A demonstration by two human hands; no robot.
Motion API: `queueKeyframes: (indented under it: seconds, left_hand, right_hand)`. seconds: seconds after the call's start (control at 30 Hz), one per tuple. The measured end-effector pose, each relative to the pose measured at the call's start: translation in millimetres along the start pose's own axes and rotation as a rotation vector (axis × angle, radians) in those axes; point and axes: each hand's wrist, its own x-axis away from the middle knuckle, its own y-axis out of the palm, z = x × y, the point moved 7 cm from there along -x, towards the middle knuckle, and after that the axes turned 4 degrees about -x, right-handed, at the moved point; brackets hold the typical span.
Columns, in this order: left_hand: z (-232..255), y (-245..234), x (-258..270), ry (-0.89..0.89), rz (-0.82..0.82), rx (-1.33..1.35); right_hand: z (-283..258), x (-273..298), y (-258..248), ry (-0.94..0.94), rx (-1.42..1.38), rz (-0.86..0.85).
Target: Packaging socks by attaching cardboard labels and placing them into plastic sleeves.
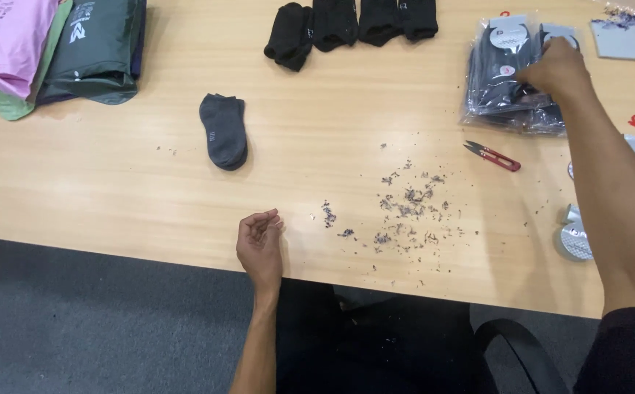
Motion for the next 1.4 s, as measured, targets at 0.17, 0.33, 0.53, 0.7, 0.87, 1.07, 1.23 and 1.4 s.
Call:
queueKeyframes:
  seconds: [0.17,0.33,0.53,0.7,0.87,1.07,1.23,1.4]
  left_hand:
    - [4.6,-2.9,0.6,0.002,-0.002,-0.052]
    - [-2.7,-1.7,-6.5,-0.073,-0.080,-0.062]
    - [27.6,-7.4,-52.7,0.084,-0.094,-0.160]
    - [47.7,-8.1,-191.2,0.520,-0.032,-0.301]
    - [-78.2,-1.8,-384.8,-0.064,0.012,-1.005]
    - [-93.2,45.4,-402.5,-0.215,-0.094,-1.117]
    - [-98.5,66.8,-379.7,0.158,0.005,-1.014]
    - [-7.0,80.0,-283.7,0.194,-0.128,-1.152]
  right_hand:
    - [-1.1,11.2,9.2,0.059,-0.001,0.083]
    - [7.4,0.1,14.8,0.005,0.177,0.130]
    - [-8.6,59.4,-14.0,-0.241,0.063,0.362]
    - [0.2,138.1,-24.6,-0.626,-0.153,0.552]
    - [-5.3,215.5,-18.8,-0.655,-0.319,0.588]
    - [-11.2,250.0,27.0,-0.557,-0.329,0.399]
    - [-22.8,273.8,50.1,-0.619,-0.359,0.405]
    - [-32.7,294.5,52.8,-0.569,-0.411,0.344]
